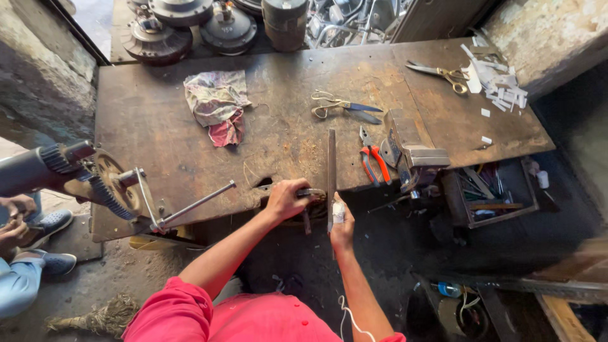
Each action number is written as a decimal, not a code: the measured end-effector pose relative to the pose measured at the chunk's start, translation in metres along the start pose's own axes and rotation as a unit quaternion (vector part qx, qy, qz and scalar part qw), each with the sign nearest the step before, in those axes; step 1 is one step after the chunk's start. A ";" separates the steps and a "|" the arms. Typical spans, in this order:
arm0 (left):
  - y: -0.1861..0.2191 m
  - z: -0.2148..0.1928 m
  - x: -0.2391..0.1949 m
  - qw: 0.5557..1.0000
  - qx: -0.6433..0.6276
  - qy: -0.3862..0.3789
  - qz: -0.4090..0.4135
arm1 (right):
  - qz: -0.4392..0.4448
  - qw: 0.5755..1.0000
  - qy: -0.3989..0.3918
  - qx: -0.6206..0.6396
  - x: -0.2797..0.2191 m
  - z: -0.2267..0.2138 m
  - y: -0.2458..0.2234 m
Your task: The person files a circular metal rotor, wipes it with a cloth, and then inserts small white rectangular pieces into its slots. The person uses a metal file, a cloth, and a pair of scissors during the process.
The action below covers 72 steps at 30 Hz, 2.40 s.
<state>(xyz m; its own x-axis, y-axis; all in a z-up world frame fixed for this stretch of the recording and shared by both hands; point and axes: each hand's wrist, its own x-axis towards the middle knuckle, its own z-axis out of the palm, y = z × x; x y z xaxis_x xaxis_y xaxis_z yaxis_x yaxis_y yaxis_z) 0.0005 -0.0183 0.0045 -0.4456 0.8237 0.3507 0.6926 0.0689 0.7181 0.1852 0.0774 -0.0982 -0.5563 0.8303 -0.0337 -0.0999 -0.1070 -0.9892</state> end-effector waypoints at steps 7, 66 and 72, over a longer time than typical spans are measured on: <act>-0.001 -0.006 0.020 0.978 0.105 -0.130 0.127 | 0.071 0.997 0.021 -0.036 -0.130 -0.030 -0.053; -0.006 0.005 0.006 0.986 0.096 0.020 0.137 | 0.209 0.964 0.145 0.071 -0.118 -0.027 -0.007; -0.007 0.014 -0.010 0.989 0.075 0.040 0.120 | -0.068 0.989 0.078 -0.110 -0.041 0.009 0.016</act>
<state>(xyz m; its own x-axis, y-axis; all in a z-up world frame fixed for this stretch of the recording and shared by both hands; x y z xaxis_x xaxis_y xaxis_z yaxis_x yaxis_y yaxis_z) 0.0084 -0.0187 -0.0124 -0.2974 0.7790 0.5520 0.8578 -0.0358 0.5128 0.1988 0.0371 -0.1119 -0.4135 0.9052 0.0979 0.0254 0.1190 -0.9926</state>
